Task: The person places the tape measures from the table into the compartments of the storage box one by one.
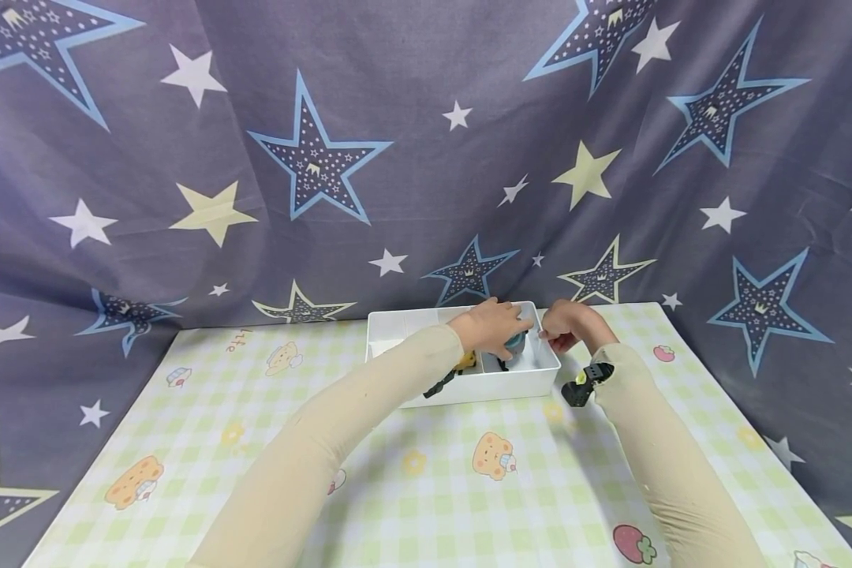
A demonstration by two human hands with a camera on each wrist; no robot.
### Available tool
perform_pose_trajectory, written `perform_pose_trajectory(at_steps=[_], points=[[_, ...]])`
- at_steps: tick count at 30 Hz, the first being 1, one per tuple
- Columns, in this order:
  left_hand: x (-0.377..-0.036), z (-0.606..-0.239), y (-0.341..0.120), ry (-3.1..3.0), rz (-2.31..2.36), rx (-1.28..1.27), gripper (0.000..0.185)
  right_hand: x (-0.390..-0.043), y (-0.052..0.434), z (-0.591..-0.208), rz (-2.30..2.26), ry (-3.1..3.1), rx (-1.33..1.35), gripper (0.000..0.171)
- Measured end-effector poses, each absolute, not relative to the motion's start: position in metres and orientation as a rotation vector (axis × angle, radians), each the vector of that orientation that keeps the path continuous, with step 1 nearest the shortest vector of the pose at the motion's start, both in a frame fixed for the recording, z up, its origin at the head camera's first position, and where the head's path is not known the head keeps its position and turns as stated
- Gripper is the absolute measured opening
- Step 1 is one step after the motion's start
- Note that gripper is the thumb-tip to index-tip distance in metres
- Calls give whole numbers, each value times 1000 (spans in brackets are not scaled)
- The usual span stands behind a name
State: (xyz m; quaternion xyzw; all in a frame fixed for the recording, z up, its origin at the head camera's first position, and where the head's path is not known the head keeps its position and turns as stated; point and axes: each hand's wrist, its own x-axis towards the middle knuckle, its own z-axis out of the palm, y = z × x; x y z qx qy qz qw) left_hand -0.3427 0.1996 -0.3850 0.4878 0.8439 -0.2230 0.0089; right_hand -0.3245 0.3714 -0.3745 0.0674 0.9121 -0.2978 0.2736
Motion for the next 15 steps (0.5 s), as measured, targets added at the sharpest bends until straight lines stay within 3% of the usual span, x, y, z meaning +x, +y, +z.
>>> perform_pose_trajectory(at_steps=[15], points=[[-343,-385,200,2636,-671,1507,71,-324,372,-375,-823,2450,191,14]])
